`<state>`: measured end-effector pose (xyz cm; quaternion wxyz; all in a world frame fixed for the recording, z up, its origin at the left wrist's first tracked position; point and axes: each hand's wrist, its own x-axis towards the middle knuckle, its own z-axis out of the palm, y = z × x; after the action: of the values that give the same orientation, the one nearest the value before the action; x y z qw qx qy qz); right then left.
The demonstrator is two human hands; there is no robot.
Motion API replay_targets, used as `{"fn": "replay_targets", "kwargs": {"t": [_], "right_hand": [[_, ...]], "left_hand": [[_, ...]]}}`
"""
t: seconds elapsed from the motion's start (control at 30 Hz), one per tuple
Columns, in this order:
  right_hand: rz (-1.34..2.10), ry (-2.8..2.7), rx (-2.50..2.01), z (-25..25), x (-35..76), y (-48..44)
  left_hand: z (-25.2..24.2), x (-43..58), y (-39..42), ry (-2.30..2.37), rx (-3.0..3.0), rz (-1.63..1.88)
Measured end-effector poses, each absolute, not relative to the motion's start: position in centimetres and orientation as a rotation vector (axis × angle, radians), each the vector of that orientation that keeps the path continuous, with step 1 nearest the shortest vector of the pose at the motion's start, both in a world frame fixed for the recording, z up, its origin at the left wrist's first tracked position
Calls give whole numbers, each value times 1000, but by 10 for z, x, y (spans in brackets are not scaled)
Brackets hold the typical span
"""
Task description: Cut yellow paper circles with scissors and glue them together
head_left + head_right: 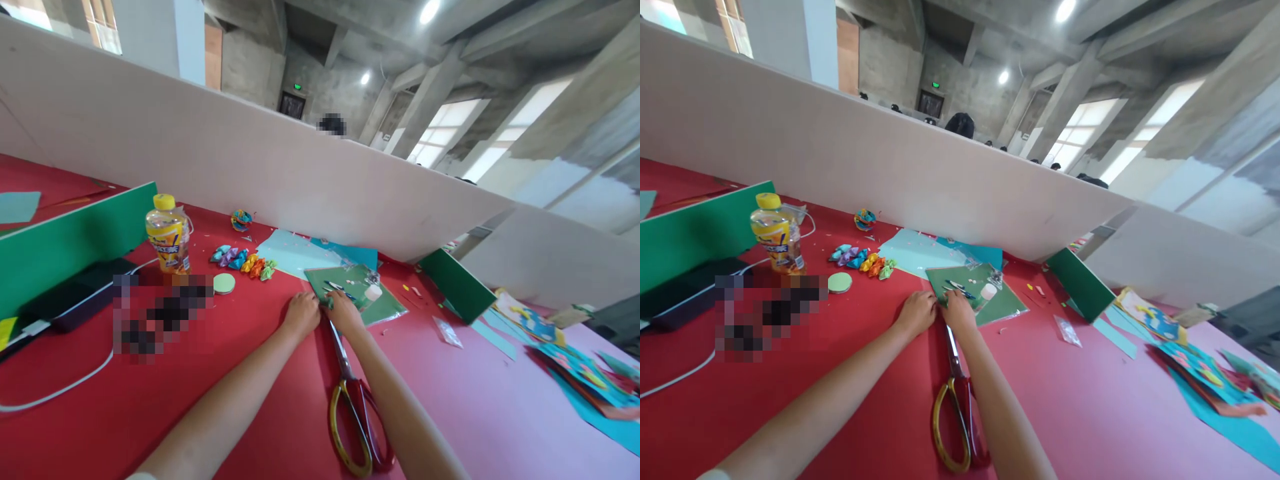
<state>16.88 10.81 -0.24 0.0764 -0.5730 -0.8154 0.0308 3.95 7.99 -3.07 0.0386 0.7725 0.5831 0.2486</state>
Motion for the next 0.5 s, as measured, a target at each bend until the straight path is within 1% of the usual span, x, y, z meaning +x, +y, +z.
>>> {"fn": "replay_targets", "kwargs": {"t": [0.27,0.5], "right_hand": [[68,-2620,-1857,10,160,133],[-33,-2569,-1964,14,169,140]], "left_hand": [[-32,41,86,1813,2335,702],[-30,41,84,1812,2324,687]]}}
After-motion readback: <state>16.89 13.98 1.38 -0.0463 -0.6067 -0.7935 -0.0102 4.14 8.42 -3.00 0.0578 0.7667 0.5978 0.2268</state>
